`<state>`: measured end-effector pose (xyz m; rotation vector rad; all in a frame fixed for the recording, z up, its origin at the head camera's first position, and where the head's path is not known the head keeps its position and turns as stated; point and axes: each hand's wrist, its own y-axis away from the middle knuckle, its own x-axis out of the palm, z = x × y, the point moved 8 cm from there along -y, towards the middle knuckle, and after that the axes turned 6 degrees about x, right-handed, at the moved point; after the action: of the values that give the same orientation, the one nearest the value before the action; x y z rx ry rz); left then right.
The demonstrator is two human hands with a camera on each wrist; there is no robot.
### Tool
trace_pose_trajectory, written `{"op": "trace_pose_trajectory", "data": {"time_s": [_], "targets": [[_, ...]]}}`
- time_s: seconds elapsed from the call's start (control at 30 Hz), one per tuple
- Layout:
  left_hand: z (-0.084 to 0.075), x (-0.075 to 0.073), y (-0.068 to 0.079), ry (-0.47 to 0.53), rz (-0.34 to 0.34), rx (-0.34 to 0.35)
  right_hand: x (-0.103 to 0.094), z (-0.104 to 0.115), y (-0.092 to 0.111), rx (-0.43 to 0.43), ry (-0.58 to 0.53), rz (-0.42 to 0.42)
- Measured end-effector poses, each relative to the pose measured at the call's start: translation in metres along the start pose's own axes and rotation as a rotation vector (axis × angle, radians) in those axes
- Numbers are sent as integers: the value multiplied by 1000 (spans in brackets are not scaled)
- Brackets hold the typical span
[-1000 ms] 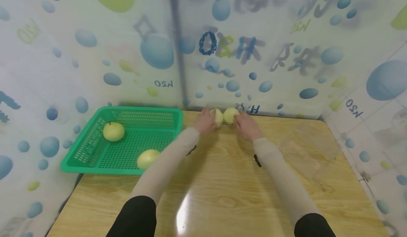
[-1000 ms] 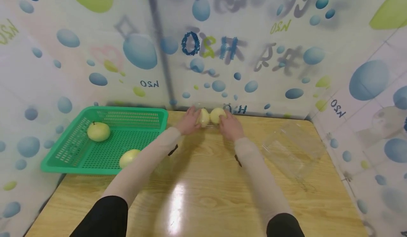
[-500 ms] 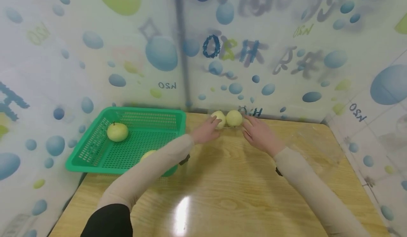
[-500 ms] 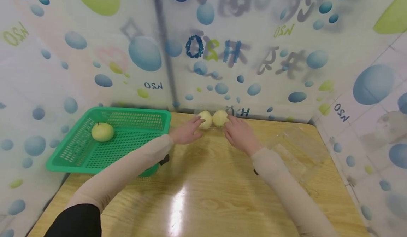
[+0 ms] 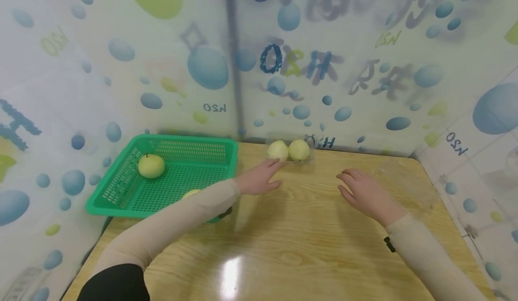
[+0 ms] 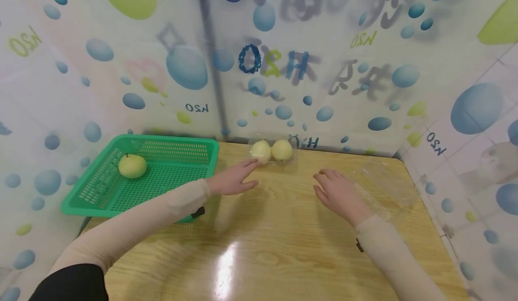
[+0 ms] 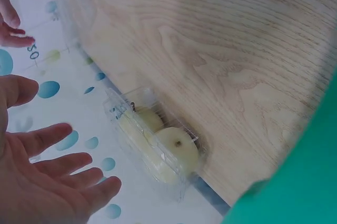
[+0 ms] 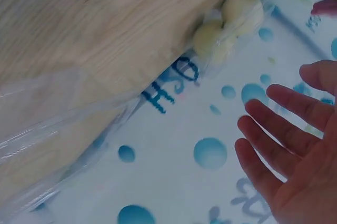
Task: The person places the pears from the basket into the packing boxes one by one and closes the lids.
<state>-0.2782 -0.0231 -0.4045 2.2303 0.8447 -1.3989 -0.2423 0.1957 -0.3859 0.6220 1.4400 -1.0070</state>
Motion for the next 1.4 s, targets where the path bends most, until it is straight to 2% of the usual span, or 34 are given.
{"op": "trace_pose_trajectory", "data": {"time_s": [0.2,0.37,0.6,0.87,1.0,1.1,1.4], "targets": [[0,-5,8,-21,-25,29,-8,-37,34,194,-181,79],[1,-10,11,-54,-4,27,-13,-75,60,308,-186,75],[2,-19,19,-62,20,41,-8,-124,98,448,-181,182],[12,-34,35,-79,7,-3,7,-173,135,567,-180,236],[19,-41,46,-96,-16,-20,19,-186,148,623,-190,232],[23,-46,55,-84,-31,-27,31,-191,156,654,-245,229],[34,-62,82,-57,-72,-35,67,-184,172,692,-582,234]]}}
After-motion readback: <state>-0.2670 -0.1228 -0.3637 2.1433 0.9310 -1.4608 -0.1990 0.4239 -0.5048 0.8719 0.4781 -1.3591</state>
